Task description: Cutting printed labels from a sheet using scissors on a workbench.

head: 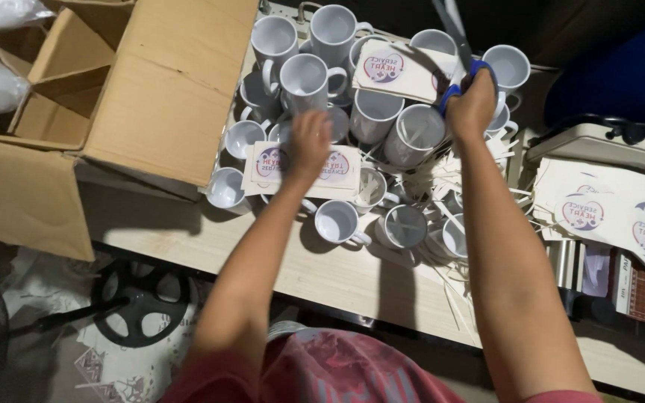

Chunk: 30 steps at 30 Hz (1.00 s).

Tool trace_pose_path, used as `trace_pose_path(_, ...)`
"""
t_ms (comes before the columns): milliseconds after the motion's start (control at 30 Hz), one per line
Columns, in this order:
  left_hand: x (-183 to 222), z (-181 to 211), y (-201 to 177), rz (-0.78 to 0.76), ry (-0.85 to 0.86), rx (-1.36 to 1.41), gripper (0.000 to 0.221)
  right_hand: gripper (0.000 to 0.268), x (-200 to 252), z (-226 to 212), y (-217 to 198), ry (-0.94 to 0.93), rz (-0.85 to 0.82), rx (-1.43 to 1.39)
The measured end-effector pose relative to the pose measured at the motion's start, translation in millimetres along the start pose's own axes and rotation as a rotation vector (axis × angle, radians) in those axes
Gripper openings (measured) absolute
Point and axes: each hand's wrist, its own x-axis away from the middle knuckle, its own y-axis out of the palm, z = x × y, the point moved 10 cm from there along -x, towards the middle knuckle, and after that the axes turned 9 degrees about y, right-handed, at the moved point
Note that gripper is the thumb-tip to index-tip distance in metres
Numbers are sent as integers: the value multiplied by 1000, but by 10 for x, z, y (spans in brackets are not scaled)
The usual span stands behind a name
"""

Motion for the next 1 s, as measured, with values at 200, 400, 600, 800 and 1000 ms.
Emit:
trace_pose_path(200,385,-604,-797,36,-143,-300,21,46,293,-625,-292,-230,197,-135)
trace_pose_path(400,552,-742,-876,-29,-347,-454,44,38,1340,-1453,306,-50,-242,-412)
trace_pose_path(600,910,-1013,-858,73,-357,-308,31,35,1961,-1104,1073,-192,-201,-355)
trace_pose_path(800,1048,-1249,-796,118,-405,-202,19,43,2259,-879,1280,-184,-133,-176)
trace_pose_path(1000,1087,-1265,-885,228,-450,-54,19,43,2292,-903,1337,-130,-192,-98)
